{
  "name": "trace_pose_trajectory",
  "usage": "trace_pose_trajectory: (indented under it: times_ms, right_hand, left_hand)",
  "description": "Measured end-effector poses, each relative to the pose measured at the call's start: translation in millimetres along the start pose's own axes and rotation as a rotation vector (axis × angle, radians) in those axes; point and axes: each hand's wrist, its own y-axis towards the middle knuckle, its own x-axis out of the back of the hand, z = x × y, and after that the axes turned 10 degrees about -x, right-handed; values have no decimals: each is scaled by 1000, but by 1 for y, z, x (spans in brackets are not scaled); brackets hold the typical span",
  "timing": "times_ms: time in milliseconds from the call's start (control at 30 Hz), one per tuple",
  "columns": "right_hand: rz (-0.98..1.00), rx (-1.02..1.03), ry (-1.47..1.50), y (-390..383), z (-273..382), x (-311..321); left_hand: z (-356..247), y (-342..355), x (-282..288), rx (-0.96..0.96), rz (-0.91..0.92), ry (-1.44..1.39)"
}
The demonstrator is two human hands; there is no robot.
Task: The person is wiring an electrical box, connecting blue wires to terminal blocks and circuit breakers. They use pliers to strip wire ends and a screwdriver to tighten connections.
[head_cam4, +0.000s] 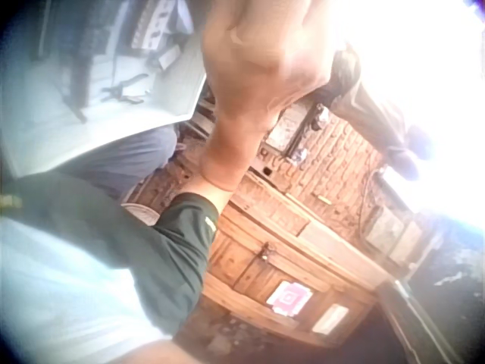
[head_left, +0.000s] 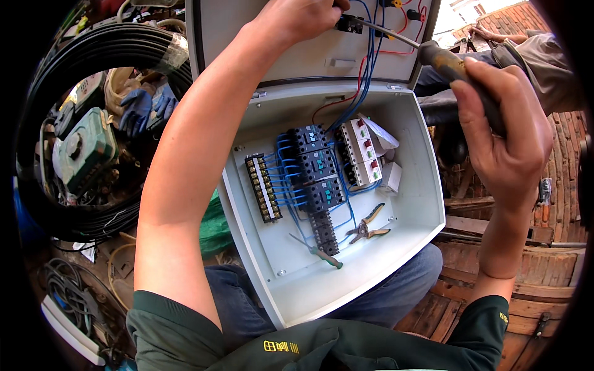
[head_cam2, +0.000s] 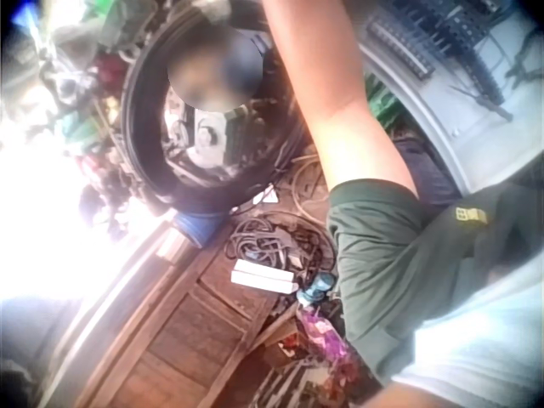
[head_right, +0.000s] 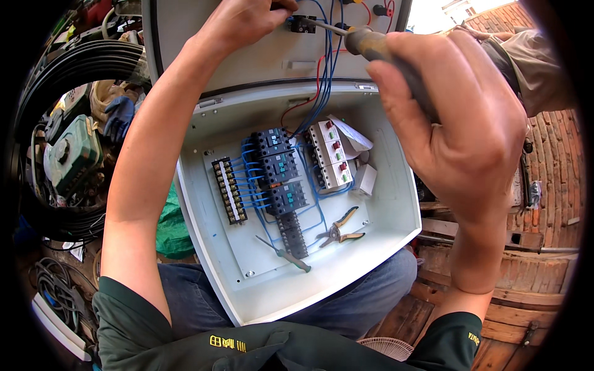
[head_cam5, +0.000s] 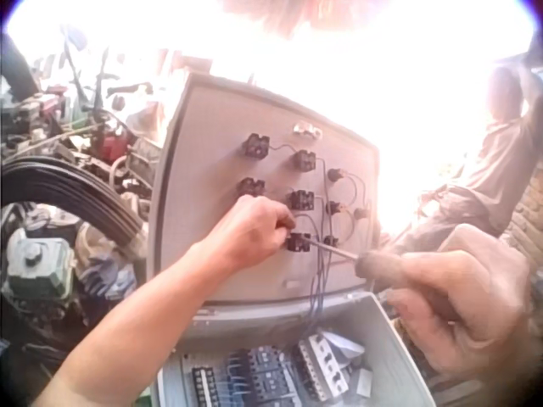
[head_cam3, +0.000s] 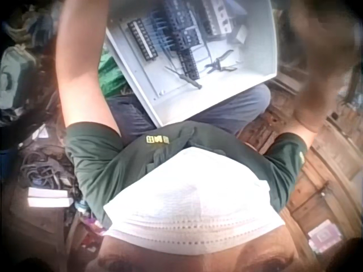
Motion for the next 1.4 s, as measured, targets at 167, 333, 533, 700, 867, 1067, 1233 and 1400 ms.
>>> trace_pose_trajectory:
  times_ms: [167, 333, 533, 700, 867, 1067, 1233, 1400]
  right_hand:
    - [38, 188, -64, -1, -5, 7]
    - [-18, 50, 24, -4, -12, -2]
    - [-58, 53, 138, -4, -11, -6]
    - [19, 97, -49, -6, -21, 1]
    - [-33, 52, 179, -13, -18, -12]
    - [-34, 54, 52, -14, -12, -7]
    - [-101, 54, 192, -14, -9, -19]
    - [-63, 29, 137, -16, -6, -16]
  left_hand:
    - [0, 0, 0, -7, -14, 4]
    - [1, 0, -1, -21, -29, -10]
    - [4, -1, -1, -59, -45, 24]
    - [3, 1, -5, -77, -75, 14]
    - [5, -2, -5, -66, -69, 28]
    - [2, -3, -4, -91, -93, 30]
    - [6, -3, -4, -7, -60, 93]
    - [-5, -5, -5, 6, -66, 90]
